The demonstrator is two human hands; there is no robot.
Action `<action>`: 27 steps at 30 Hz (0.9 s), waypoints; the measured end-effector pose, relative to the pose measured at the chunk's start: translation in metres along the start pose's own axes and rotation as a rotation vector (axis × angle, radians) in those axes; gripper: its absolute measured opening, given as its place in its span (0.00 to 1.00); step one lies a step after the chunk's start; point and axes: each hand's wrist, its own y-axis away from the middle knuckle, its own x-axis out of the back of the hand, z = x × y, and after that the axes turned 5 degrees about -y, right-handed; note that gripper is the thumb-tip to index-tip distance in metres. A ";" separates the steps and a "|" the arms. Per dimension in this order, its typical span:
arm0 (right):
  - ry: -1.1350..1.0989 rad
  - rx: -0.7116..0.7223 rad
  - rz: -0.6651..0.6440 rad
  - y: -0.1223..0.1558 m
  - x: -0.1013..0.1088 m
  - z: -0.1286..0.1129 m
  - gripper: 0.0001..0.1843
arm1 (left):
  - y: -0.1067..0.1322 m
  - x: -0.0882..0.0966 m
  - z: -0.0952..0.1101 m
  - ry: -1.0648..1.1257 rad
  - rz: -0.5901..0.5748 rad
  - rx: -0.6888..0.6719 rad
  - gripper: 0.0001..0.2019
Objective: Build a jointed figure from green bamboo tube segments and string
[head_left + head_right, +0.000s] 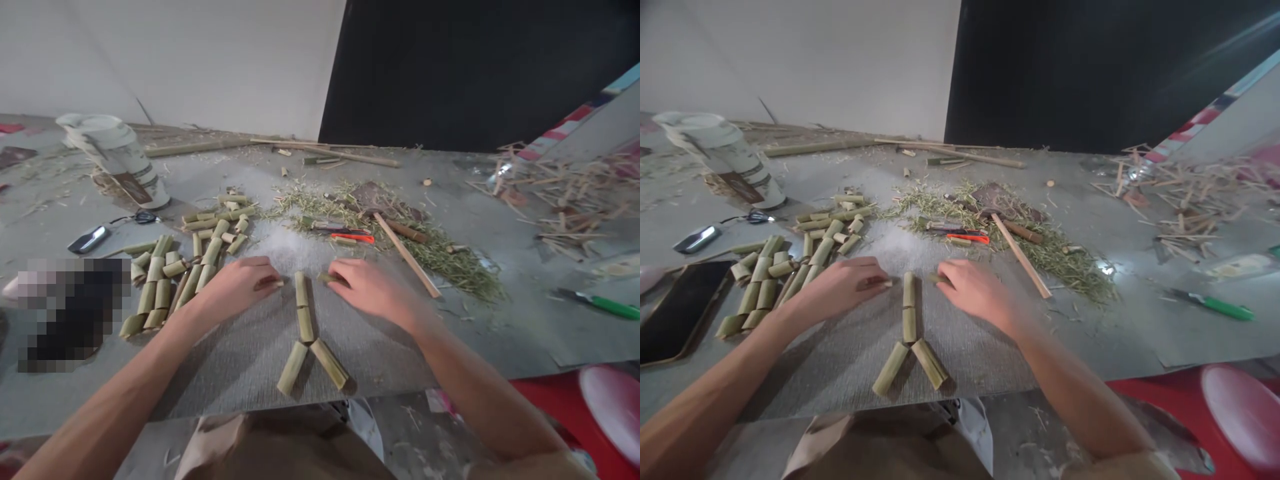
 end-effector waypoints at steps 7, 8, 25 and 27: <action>0.096 0.175 0.045 -0.005 -0.012 0.010 0.03 | -0.001 -0.005 0.009 0.051 -0.007 -0.071 0.07; 0.099 0.191 0.046 -0.005 -0.012 0.009 0.03 | -0.001 -0.005 0.010 0.054 -0.006 -0.071 0.07; -0.010 0.207 0.080 -0.008 -0.013 0.015 0.04 | -0.004 -0.009 0.012 0.023 0.014 -0.132 0.08; -0.032 0.198 0.090 -0.008 -0.012 0.018 0.05 | -0.003 -0.006 0.012 0.012 0.019 -0.131 0.09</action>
